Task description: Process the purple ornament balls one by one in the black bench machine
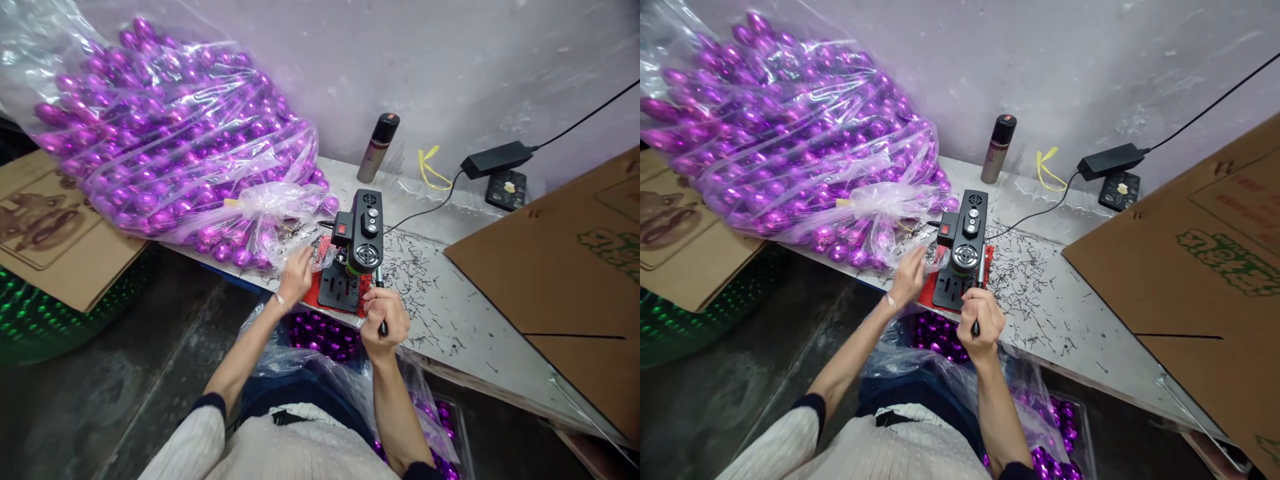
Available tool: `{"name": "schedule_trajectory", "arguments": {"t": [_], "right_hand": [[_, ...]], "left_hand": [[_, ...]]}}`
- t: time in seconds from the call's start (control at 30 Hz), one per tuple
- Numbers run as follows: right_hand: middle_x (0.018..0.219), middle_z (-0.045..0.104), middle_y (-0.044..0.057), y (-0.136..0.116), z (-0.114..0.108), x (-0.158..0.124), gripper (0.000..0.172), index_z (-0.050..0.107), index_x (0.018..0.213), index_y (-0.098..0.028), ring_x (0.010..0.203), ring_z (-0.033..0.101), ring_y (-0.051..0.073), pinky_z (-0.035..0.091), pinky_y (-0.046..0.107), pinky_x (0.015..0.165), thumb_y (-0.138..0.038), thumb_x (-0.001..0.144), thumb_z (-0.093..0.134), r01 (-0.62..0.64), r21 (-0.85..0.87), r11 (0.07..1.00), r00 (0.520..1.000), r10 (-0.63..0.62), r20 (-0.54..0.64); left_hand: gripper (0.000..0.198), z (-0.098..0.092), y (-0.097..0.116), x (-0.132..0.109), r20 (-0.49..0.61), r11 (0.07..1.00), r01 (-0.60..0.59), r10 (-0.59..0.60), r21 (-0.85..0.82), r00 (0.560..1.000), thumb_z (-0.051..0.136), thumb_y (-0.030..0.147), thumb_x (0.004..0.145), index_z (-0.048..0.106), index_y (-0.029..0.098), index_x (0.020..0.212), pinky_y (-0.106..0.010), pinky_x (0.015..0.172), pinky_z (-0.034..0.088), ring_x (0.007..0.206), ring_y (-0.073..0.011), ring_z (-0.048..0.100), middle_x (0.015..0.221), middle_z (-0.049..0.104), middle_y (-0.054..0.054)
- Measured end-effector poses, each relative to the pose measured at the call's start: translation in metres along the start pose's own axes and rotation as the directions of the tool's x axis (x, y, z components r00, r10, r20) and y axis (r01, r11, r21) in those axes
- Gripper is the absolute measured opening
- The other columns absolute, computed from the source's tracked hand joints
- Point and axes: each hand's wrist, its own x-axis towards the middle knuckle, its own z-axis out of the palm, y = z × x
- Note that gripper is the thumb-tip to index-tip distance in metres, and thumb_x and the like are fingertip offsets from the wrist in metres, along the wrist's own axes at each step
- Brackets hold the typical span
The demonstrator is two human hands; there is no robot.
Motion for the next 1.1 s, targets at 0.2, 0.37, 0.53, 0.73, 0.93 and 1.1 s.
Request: {"name": "schedule_trajectory", "arguments": {"t": [0.2,0.37,0.53,0.73,0.93,1.1], "right_hand": [[0.068,0.059,-0.001,-0.001,0.001,0.000,0.025,0.051,0.074,-0.023,0.066,0.063,0.014,0.048,0.028,0.060,-0.008,0.094,0.046,0.017,-0.015,1.000,1.000,-0.017,0.009],[0.071,0.059,0.000,-0.001,0.003,-0.004,0.024,0.050,0.075,-0.022,0.068,0.062,0.013,0.048,0.026,0.061,-0.007,0.093,0.046,0.009,-0.006,1.000,1.000,-0.009,-0.002],[0.071,0.059,-0.001,0.000,0.002,-0.004,0.024,0.050,0.076,-0.023,0.069,0.062,0.013,0.048,0.026,0.062,-0.006,0.092,0.046,0.016,-0.002,1.000,1.000,-0.016,0.013],[0.071,0.060,0.000,0.000,0.002,-0.002,0.024,0.051,0.075,-0.023,0.067,0.062,0.014,0.048,0.028,0.061,-0.008,0.093,0.047,0.018,0.000,1.000,1.000,-0.018,0.013],[0.069,0.061,-0.001,0.000,0.003,-0.001,0.024,0.052,0.074,-0.023,0.067,0.063,0.015,0.047,0.030,0.063,-0.009,0.094,0.048,0.000,0.016,1.000,1.000,0.000,-0.012],[0.069,0.061,-0.001,-0.001,0.002,0.003,0.025,0.052,0.073,-0.023,0.067,0.062,0.014,0.046,0.029,0.062,-0.008,0.094,0.048,0.011,0.006,1.000,1.000,-0.011,0.000]], "left_hand": [[0.038,-0.018,-0.049,0.135,0.097,0.841,0.378,-0.445,0.386,0.890,0.050,0.015,0.094,0.061,0.000,0.127,-0.055,0.109,0.042,0.127,-0.0424,0.059,0.127,0.064,-0.032],[0.028,-0.017,-0.056,0.156,0.204,0.820,0.381,-0.497,0.427,0.843,0.053,0.023,0.097,0.068,0.005,0.111,-0.048,0.104,0.045,0.117,-0.0372,0.064,0.111,0.072,-0.024],[0.035,-0.023,-0.046,0.142,0.232,0.879,0.387,-0.453,0.279,0.861,0.070,0.033,0.088,0.068,0.009,0.113,-0.044,0.104,0.048,0.116,-0.0345,0.064,0.112,0.072,-0.019],[0.059,-0.048,-0.019,0.079,0.253,0.568,0.521,-0.484,-0.637,0.837,0.072,0.043,0.086,0.053,0.017,0.135,-0.040,0.093,0.059,0.102,-0.0237,0.071,0.124,0.068,-0.013],[0.059,-0.043,0.018,0.002,0.466,0.128,0.549,-0.393,-0.826,0.793,0.069,0.050,0.088,0.053,0.028,0.141,-0.042,0.092,0.062,0.098,-0.0221,0.074,0.124,0.069,-0.008],[0.068,-0.012,0.040,-0.032,0.369,0.276,0.526,-0.461,-0.805,0.807,0.084,0.043,0.076,0.059,0.024,0.137,-0.035,0.097,0.059,0.113,-0.0232,0.070,0.130,0.068,-0.008]]}}
